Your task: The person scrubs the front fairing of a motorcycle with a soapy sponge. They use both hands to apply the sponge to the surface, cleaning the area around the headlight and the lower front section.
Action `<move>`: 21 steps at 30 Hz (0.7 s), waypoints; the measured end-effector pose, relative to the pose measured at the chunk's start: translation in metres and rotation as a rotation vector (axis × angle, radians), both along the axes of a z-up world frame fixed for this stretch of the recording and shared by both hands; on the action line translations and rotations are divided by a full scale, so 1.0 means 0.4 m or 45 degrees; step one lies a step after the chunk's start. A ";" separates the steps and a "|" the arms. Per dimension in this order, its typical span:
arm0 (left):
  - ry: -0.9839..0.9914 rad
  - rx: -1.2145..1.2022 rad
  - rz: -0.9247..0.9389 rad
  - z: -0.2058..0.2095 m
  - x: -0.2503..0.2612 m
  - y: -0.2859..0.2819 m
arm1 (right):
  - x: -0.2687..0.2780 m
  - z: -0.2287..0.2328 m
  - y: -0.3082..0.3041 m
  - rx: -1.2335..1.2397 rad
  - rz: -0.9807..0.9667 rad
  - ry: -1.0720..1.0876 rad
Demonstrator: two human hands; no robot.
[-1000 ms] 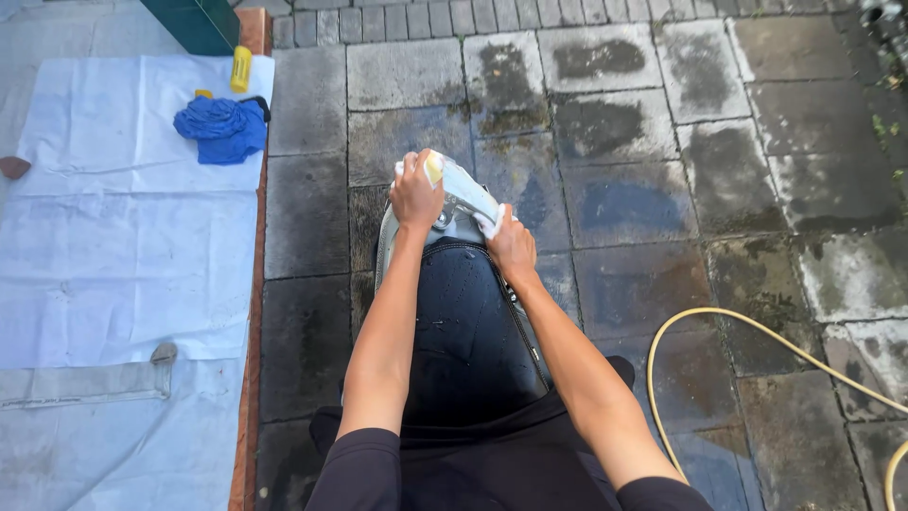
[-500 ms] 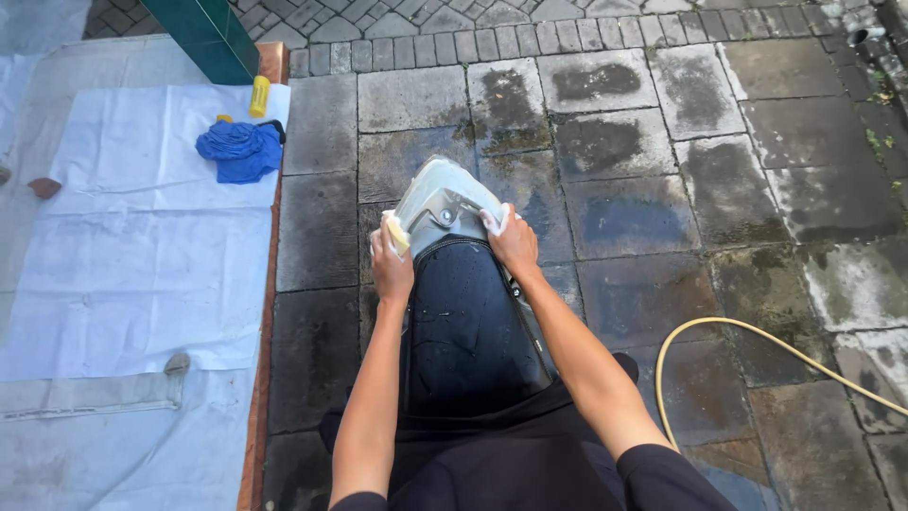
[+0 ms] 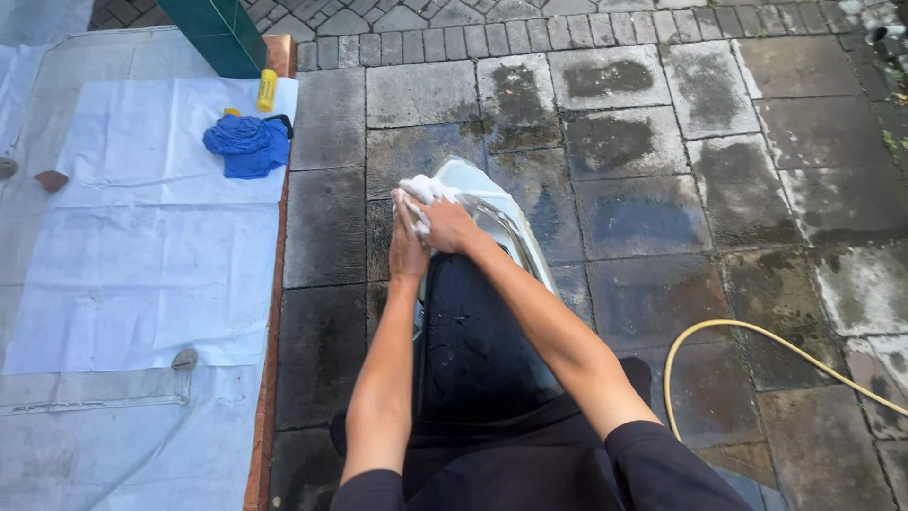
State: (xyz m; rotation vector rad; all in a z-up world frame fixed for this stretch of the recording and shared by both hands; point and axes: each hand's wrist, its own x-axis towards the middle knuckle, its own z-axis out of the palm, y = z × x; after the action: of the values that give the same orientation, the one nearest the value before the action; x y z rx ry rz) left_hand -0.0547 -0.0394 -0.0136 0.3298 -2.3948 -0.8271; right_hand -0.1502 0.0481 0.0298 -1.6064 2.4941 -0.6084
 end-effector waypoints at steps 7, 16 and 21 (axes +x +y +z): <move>-0.036 0.294 0.179 -0.030 -0.008 -0.001 | -0.084 0.051 -0.055 0.413 0.150 0.085; 0.014 0.066 0.230 -0.063 -0.022 -0.014 | -0.191 -0.024 0.035 -0.124 -0.104 0.057; -0.137 -0.346 0.232 -0.134 -0.060 -0.048 | -0.152 -0.169 0.200 -0.289 -0.950 0.252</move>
State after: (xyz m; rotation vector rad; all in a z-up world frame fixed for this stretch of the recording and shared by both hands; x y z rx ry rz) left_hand -0.0788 -0.0586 -0.0673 0.4838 -2.4916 -0.4044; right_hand -0.2108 0.1282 -0.0377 -0.7513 3.2663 -0.8580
